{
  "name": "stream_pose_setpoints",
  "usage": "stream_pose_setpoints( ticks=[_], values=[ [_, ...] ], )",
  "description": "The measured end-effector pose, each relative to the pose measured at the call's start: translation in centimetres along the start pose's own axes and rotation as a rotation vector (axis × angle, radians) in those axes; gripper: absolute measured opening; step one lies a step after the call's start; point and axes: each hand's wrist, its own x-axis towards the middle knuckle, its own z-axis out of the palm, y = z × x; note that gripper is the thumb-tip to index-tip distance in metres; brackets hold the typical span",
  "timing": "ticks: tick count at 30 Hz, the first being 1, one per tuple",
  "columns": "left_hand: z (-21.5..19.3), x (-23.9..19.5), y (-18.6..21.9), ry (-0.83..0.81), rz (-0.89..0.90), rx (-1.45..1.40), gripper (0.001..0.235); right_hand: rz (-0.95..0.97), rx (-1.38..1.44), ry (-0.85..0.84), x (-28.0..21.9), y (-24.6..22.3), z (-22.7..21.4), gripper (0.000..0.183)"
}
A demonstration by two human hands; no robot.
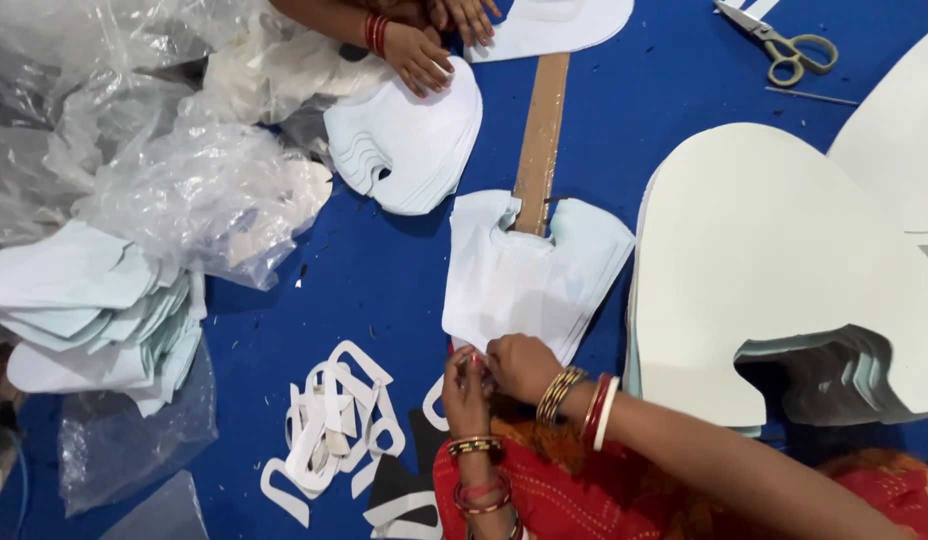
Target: The person organizes and layers various shoe upper components on a blue-matted floor.
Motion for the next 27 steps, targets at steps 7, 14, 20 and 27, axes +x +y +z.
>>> stream_pose_setpoints(
  ticks=[7, 14, 20, 27],
  values=[
    [0.0, 1.6, -3.1, 0.039, 0.197, -0.07, 0.021, 0.116, 0.345, -0.187, 1.2, 2.9, 0.9, 0.027],
    [-1.3, 2.1, -4.0, 0.211, 0.089, 0.098, 0.015, 0.104, 0.274, 0.017, 2.2, 3.8, -0.3, 0.024],
    [-1.0, 2.0, -2.4, 0.265, -0.046, 0.259, 0.021, 0.013, -0.11, 0.341, 6.9, 5.0, -6.5, 0.021],
    [-1.7, 3.5, -5.8, 0.387, 0.004, 0.649, 0.03, -0.116, -0.391, 0.75, 11.9, 4.1, -26.0, 0.018]
  ],
)
